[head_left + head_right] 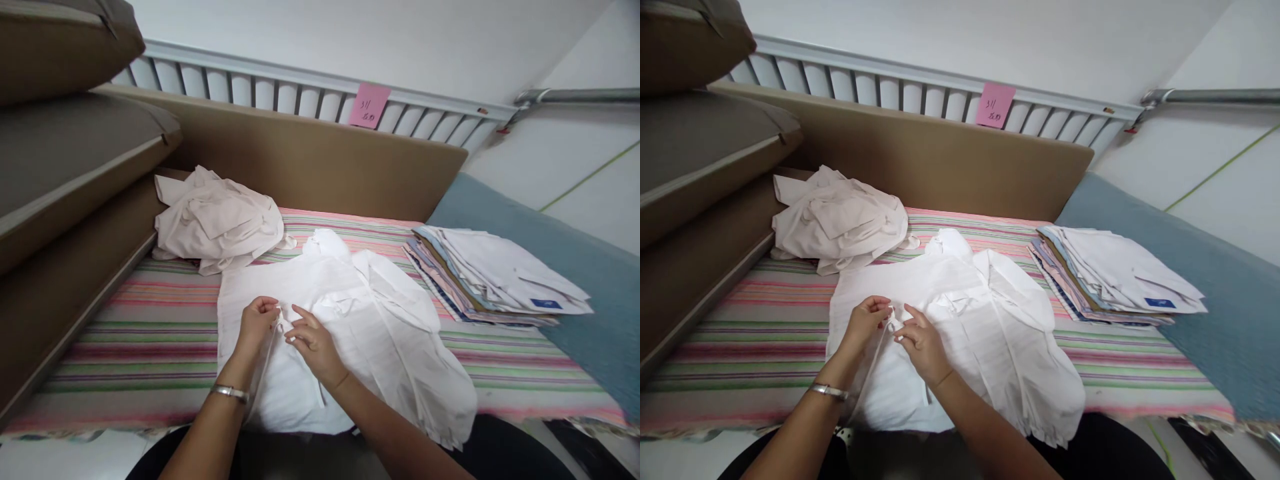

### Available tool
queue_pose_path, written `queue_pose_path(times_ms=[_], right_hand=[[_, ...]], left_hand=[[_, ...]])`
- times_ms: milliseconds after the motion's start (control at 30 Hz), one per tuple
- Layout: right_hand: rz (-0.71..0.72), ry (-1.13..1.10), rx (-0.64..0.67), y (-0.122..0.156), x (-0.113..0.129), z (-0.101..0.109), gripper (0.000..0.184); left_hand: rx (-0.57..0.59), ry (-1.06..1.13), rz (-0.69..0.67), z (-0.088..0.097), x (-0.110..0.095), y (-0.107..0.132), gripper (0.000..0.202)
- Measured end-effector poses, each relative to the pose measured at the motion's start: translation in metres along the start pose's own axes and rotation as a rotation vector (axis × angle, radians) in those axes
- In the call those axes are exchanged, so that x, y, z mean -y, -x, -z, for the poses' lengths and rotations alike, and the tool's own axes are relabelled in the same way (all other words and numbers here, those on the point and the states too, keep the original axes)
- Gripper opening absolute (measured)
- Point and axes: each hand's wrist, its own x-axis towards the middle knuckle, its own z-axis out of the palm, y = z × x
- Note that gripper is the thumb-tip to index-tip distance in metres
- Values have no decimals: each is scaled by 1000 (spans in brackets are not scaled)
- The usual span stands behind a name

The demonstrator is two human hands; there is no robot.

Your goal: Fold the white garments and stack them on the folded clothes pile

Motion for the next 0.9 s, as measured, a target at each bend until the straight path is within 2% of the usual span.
queue_pose_path(times_ms=[133,333,500,667,900], right_hand=[[-9,79,-17,18,-6,4,18],[-30,122,-7,41,-4,11,20],[-60,118,42,46,1,13,20],[-69,102,57,50,8,13,19],[-41,129,97,60,10,12,18]], left_hand=[[-50,18,-64,-5,1,-12,27],[-119,37,-92,-15,3,-24,27],[-152,45,-116,-22,13,-33,24],[-184,31,-149,-21,21,-40,22],[-233,26,-184,-20,20,-45,20]])
